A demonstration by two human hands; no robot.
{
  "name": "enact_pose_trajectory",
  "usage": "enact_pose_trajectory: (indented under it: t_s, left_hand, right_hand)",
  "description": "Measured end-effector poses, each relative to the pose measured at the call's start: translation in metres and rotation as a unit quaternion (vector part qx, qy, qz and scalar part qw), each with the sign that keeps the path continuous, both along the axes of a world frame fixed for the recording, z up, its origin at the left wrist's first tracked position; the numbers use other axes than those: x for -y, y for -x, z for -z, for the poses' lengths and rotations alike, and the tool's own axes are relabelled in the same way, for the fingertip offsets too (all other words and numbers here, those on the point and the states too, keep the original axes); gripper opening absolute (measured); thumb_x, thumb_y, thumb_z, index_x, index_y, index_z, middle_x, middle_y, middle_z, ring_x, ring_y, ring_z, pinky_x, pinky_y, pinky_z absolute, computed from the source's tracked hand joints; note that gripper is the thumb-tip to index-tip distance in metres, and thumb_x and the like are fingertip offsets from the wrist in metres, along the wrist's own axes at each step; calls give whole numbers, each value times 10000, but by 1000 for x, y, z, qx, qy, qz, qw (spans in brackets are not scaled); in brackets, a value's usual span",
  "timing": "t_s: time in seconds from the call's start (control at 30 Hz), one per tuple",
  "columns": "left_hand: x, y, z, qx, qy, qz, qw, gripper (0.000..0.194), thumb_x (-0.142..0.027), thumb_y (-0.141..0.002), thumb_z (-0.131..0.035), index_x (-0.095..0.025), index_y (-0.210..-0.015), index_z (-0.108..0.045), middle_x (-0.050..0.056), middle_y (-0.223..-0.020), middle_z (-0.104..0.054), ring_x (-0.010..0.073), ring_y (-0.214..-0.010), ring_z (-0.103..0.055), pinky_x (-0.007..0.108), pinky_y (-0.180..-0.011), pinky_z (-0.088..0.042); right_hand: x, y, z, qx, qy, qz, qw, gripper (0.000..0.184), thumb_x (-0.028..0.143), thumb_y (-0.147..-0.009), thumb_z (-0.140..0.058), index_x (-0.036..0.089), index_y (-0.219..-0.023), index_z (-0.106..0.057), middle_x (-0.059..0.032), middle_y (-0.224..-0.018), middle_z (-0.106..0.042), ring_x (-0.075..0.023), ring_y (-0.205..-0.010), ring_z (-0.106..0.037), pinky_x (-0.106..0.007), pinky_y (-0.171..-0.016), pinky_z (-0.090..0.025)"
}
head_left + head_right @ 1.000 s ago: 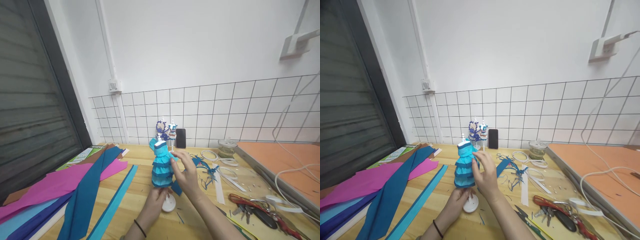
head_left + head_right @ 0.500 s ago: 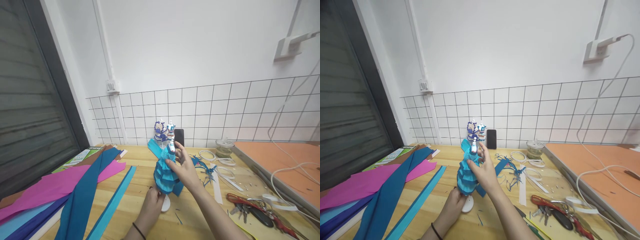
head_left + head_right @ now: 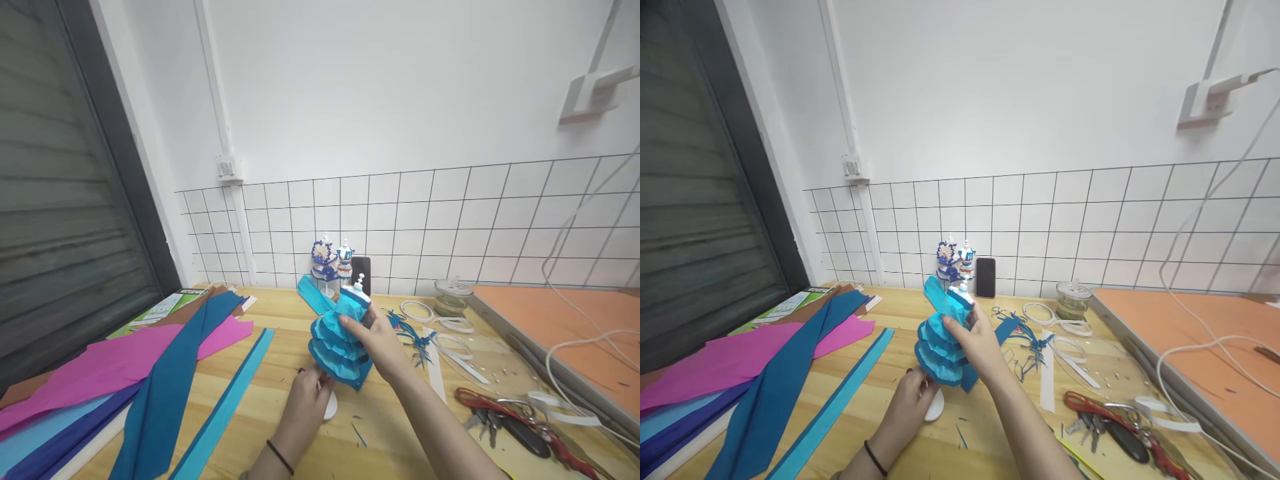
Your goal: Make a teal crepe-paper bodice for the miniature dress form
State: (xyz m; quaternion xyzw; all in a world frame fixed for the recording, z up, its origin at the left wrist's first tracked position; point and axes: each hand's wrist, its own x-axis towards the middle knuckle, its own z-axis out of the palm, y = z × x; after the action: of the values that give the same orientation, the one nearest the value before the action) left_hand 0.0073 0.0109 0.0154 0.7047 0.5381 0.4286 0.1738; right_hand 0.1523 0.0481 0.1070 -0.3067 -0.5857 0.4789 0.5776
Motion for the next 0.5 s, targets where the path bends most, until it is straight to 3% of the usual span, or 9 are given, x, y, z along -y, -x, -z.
enact_pose_trajectory:
  t_s: [0.1, 0.2, 0.3, 0.37, 0.5]
  left_hand:
    - [0, 0, -1, -4, -3, -10, 1000, 173, -241, -802, -457, -181, -700, -583, 60, -696, -650, 198, -679, -569, 262, -600, -370]
    - [0, 0, -1, -4, -3, -24, 1000, 170, -254, -795, -471, -182, -691, -584, 50, -674, -645, 192, -661, -566, 258, -590, -367]
    - [-2, 0, -1, 0, -1, -43, 999, 166, -271, -778, -497, -177, -671, -581, 44, -653, -637, 185, -631, -558, 255, -568, -361]
    - [-3, 0, 0, 5, 1, -50, 999, 157, -268, -772, -503, -174, -673, -580, 36, -640, -632, 175, -611, -554, 248, -556, -359]
    - [-4, -1, 1, 8, 4, -50, 999, 134, -249, -754, -517, -177, -654, -570, 17, -614, -616, 161, -594, -542, 241, -559, -358]
  right_hand:
    - [-1, -1, 1, 15, -10, -22, 1000, 412, 266, -682, -672, 206, -1056, -511, -46, -944, -637, -228, -905, -574, -381, -812, -442]
    - [-5, -2, 3, 23, -38, -28, 999, 600, 246, -676, -668, 253, -1214, -404, -62, -1155, -555, -230, -1051, -519, -393, -885, -409]
    - [-8, -1, 7, 51, -78, 84, 992, 752, 270, -683, -655, 272, -1319, -254, -90, -1267, -444, -238, -1123, -464, -426, -920, -379]
    - [-9, 0, 9, 95, -142, 175, 970, 747, 267, -709, -629, 259, -1333, -218, -107, -1276, -417, -238, -1109, -467, -444, -922, -370]
    - [-5, -1, 12, 191, -302, 288, 888, 453, 208, -768, -567, 220, -1191, -405, -116, -1203, -452, -244, -1105, -441, -441, -913, -365]
